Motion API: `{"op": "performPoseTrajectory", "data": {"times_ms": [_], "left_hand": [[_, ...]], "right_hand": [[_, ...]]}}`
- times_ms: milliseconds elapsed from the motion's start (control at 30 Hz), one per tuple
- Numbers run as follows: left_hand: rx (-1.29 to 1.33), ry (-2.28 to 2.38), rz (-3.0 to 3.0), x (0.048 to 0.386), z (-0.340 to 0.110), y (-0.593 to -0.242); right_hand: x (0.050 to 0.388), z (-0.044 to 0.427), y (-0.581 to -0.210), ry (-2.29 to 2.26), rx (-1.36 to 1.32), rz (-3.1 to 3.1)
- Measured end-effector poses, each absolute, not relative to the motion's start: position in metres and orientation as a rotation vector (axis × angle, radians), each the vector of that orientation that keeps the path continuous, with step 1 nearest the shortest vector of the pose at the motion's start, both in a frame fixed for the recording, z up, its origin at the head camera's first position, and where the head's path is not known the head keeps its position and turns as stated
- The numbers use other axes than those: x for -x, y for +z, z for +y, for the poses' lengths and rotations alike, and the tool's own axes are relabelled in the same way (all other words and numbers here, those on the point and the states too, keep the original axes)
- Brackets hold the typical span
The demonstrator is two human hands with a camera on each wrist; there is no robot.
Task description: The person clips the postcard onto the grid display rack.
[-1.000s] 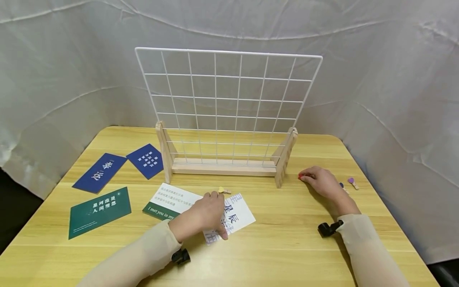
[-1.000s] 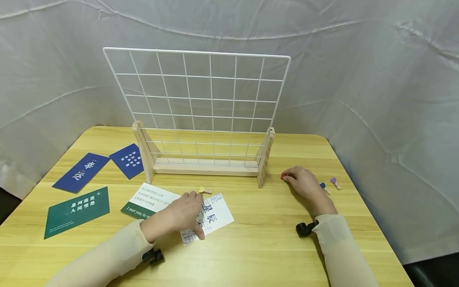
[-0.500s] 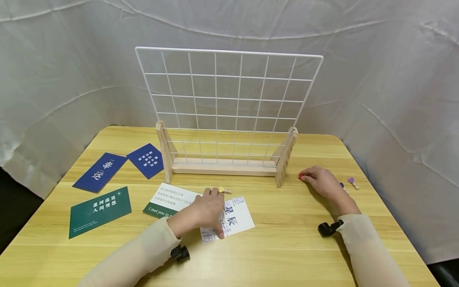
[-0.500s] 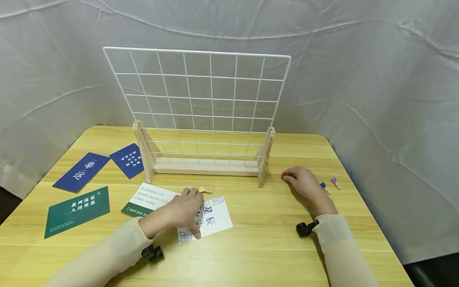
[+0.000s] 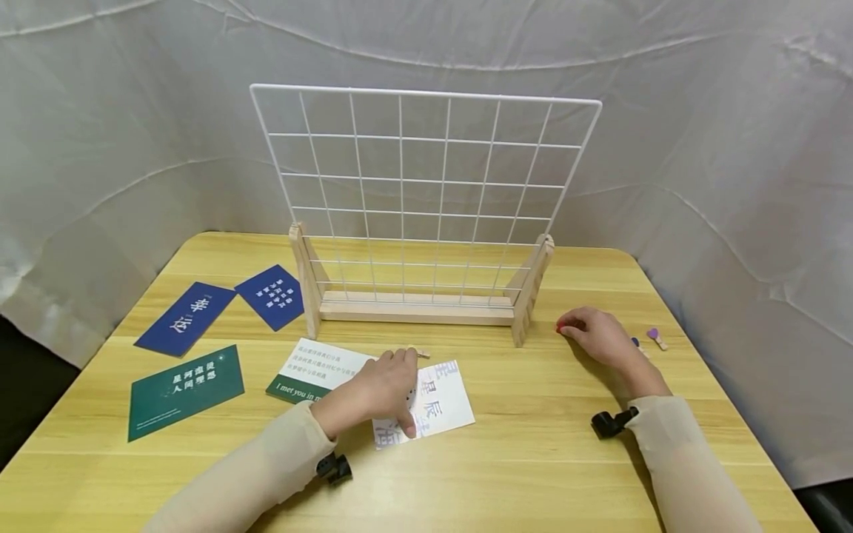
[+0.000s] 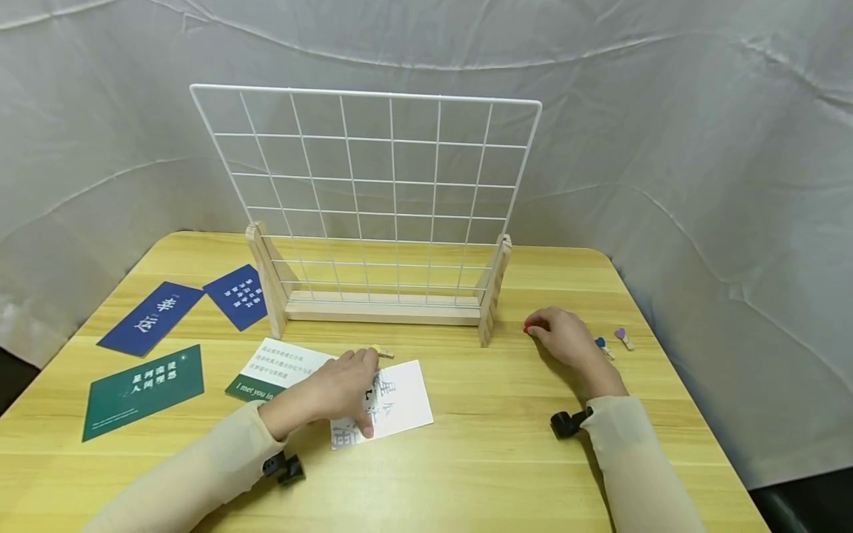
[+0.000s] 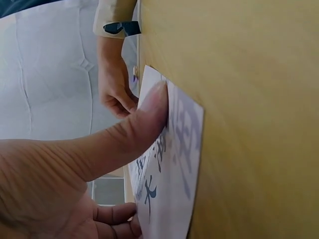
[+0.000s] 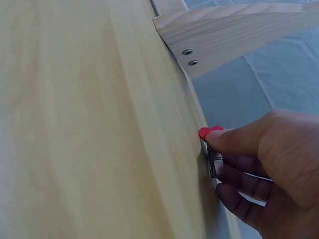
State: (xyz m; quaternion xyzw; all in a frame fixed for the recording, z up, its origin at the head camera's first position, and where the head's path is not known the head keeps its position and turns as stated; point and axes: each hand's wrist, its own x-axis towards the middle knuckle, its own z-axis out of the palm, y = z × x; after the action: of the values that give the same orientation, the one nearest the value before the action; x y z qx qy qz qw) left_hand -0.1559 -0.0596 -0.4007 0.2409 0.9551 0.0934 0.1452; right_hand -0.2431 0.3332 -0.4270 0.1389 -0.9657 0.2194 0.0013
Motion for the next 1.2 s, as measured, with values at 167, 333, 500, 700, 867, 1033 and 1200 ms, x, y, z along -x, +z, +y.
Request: {"op": "performPoseTrajectory", "data": {"times_ms": [167, 333, 500, 700, 867, 1033, 1200], "left_hand": [[-0.723, 0.361, 2.755, 0.158, -0.061, -0.401], [-0.796, 0.509, 2.741, 0.161, -0.063, -0.401], [-0.788, 0.729, 2.654, 0.167, -0.067, -0.404], [-0.836, 0.873, 2.613, 0.174, -0.073, -0.403], [-0.863, 0.977, 2.606, 0.176, -0.075, -0.399], [-0.818, 1.041, 2.589, 0.177, -0.076, -0.397], [-0.812, 1.08, 2.579, 0.179, -0.078, -0.393]], "right_hand": [[0.242, 0.332, -0.425, 0.72, -0.424, -3.04], [0.239, 0.328, -0.42, 0.754, -0.403, -3.042], [0.238, 0.327, -0.416, 0.759, -0.414, -3.03], [0.239, 0.329, -0.414, 0.793, -0.41, -3.019], [0.239, 0.33, -0.412, 0.828, -0.398, -3.015], [0.238, 0.329, -0.41, 0.821, -0.397, -3.008], [0.236, 0.328, -0.407, 0.794, -0.433, -2.978]]}}
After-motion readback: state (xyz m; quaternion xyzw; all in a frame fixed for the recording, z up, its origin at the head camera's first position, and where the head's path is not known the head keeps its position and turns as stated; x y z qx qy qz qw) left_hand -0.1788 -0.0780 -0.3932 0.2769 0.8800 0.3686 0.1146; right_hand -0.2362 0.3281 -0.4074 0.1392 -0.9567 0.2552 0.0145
